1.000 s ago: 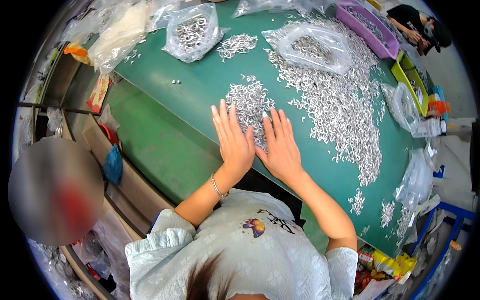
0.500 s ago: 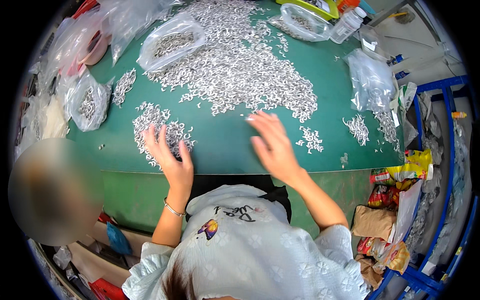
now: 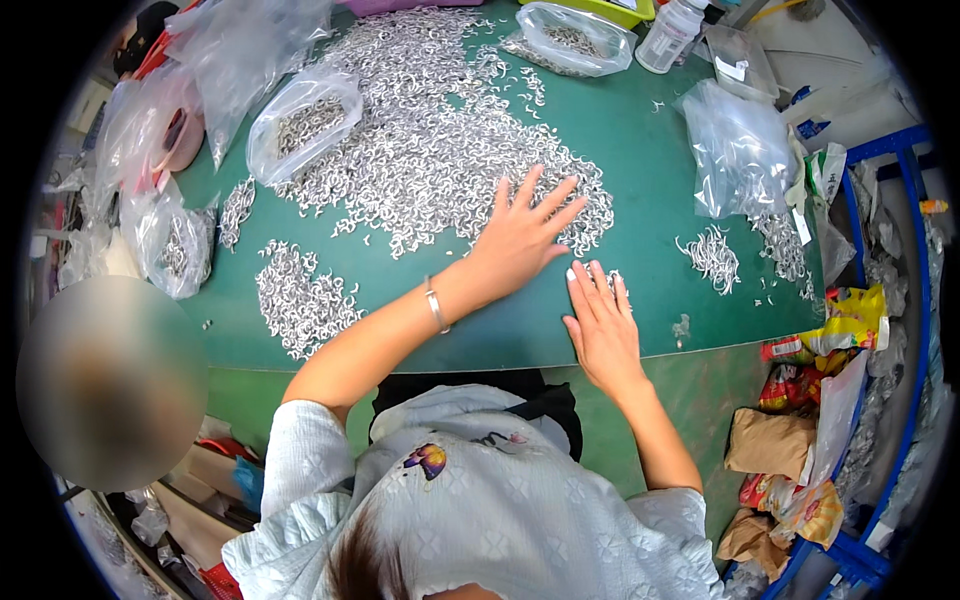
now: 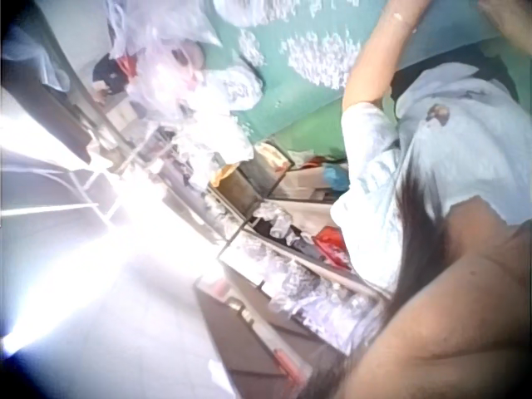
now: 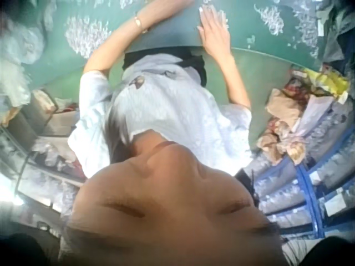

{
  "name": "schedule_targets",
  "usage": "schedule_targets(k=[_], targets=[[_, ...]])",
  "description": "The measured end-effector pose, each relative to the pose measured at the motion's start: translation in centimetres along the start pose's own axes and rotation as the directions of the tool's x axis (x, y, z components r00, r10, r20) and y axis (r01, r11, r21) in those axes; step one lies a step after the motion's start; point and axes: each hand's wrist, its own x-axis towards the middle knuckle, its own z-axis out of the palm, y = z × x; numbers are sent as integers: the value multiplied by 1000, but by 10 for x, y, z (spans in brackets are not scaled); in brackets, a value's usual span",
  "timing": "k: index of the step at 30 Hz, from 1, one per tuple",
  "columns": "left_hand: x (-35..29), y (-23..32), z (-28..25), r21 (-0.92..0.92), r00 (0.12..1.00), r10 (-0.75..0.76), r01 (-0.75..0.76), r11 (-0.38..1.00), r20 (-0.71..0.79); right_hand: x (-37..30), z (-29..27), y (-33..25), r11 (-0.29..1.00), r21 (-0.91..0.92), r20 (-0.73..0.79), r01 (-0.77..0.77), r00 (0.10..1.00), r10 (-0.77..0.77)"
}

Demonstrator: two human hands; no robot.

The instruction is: The person gathers and sorts small silver crescent-shaped metal parts by hand on a green workbench, moving them from large piles into smaller groups and containers.

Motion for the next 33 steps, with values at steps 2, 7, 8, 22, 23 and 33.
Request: schedule_targets(k=[2,7,8,22,23,33], targets=[[13,4,10,-45,996,91,-92,995,-13,-5,-1,8,999,-12,-3,-46,999,46],[30,2,24,-44,982,190,-189,981,18,-15,-5,26,991,-26,-45,-134,990,133],[31,0,25,-15,983,182,-182,983,20,-16,-6,29,987,-32,-57,-158,986,156],[-4,-24,-6,13,999,-40,40,999,0,73,16,25,982,126,-128,-143,979,159],[-11,-28,-10,12,996,-87,87,996,-14,69,17,14,985,160,-108,-64,991,82],[-61,-7,-47,10,974,-196,196,980,111,24,-13,-26,970,224,190,95,972,-139]])
